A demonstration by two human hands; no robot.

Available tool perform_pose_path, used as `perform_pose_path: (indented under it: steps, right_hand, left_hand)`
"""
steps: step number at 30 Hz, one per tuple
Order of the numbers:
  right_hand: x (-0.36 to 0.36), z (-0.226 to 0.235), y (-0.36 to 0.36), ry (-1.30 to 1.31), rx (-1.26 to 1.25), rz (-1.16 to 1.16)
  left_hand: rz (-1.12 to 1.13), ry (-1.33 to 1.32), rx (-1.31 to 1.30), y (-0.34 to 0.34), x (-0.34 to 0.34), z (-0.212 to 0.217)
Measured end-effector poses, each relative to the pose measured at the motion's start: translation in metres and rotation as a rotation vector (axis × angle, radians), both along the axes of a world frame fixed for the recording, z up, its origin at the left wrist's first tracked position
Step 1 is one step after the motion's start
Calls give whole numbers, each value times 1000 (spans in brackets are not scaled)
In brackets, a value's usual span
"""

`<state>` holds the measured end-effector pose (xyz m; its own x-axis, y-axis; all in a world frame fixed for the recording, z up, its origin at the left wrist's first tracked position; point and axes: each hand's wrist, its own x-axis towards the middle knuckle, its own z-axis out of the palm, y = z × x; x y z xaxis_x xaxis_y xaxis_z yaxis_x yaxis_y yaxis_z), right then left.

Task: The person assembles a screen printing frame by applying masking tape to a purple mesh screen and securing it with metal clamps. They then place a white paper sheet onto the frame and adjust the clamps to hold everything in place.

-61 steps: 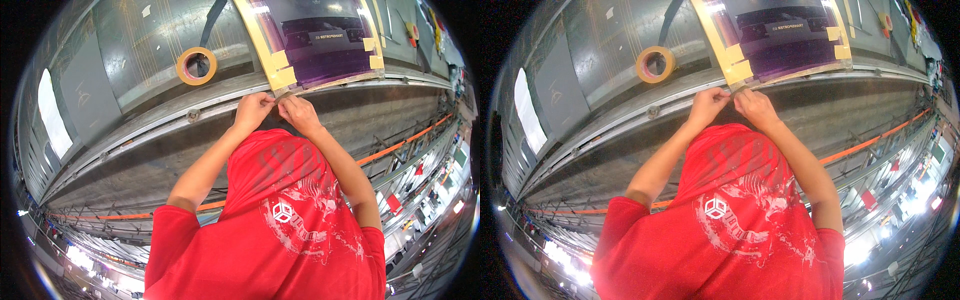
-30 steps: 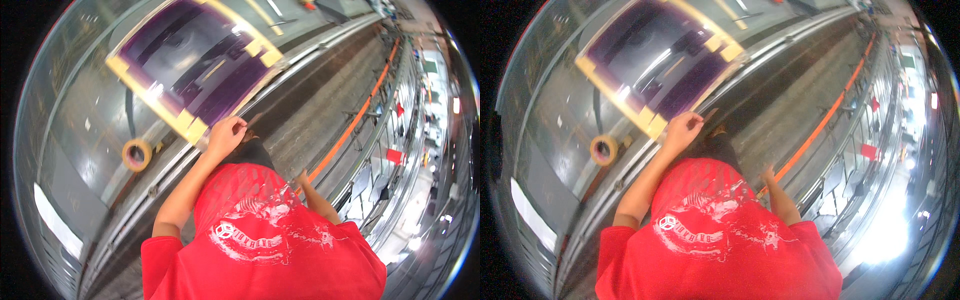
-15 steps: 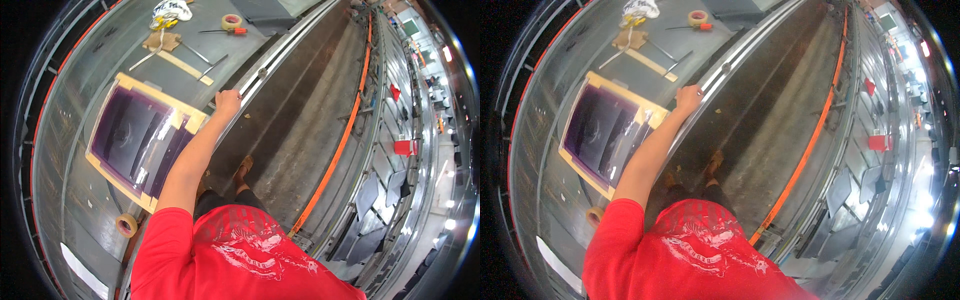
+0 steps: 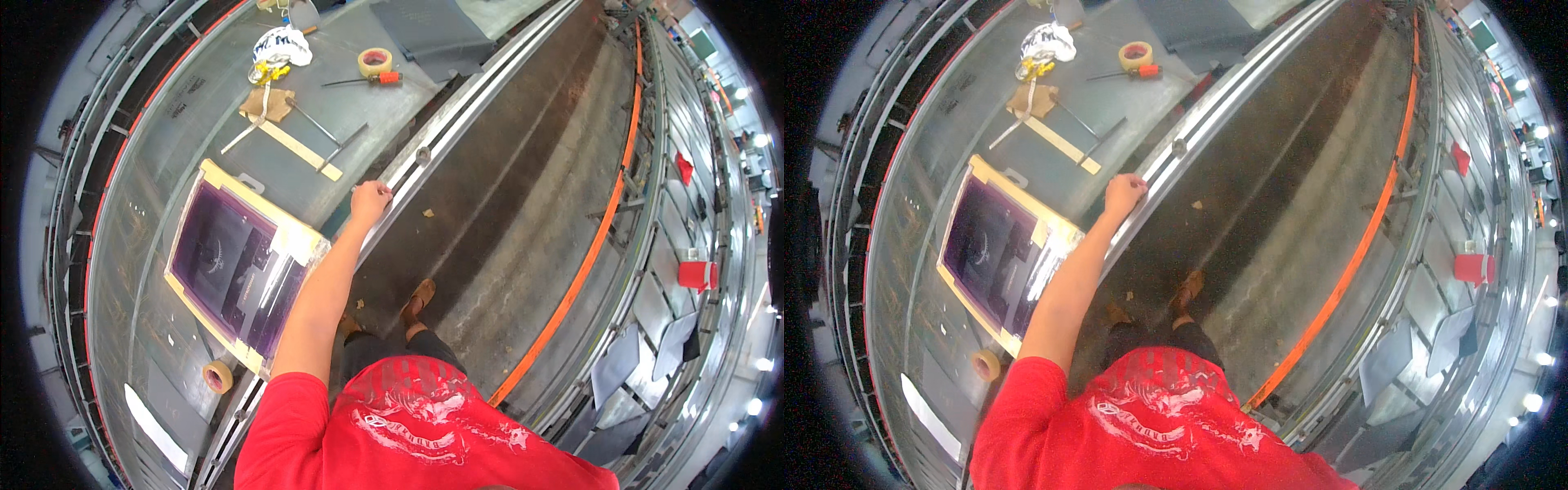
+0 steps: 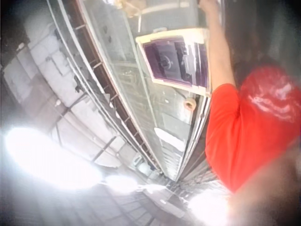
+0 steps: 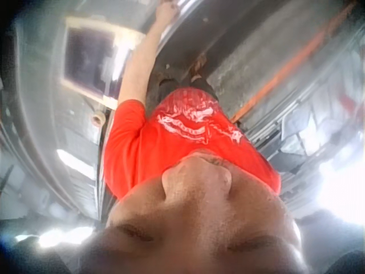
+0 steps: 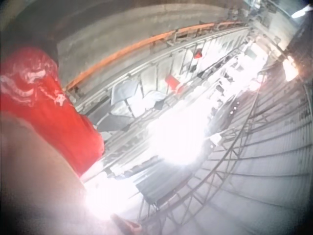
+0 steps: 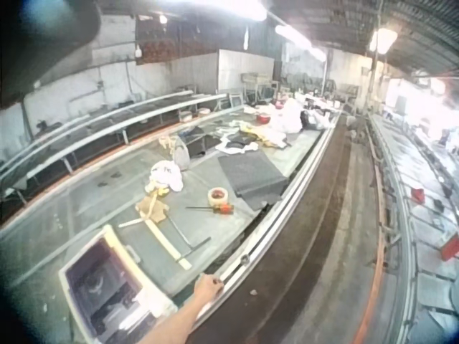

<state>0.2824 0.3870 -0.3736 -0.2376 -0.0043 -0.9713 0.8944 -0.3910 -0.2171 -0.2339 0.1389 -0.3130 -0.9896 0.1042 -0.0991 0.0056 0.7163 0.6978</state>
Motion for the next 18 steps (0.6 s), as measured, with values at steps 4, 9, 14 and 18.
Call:
perform_pose_path:
  steps: [4, 9, 14, 18]
  right_hand:
    - [-20, -2, 11, 24, -37, -32]
    - [-40, -5, 25, 42, -93, -48]
    - [-57, -6, 39, 56, -159, -56]
    - [-70, -2, 51, 65, -226, -38]
  left_hand:
    - [29, 82, -23, 5, 2, -4]
    - [93, -6, -13, 10, 3, -7]
    - [65, -3, -13, 5, 5, -13]
    - [91, 167, 3, 5, 25, 2]
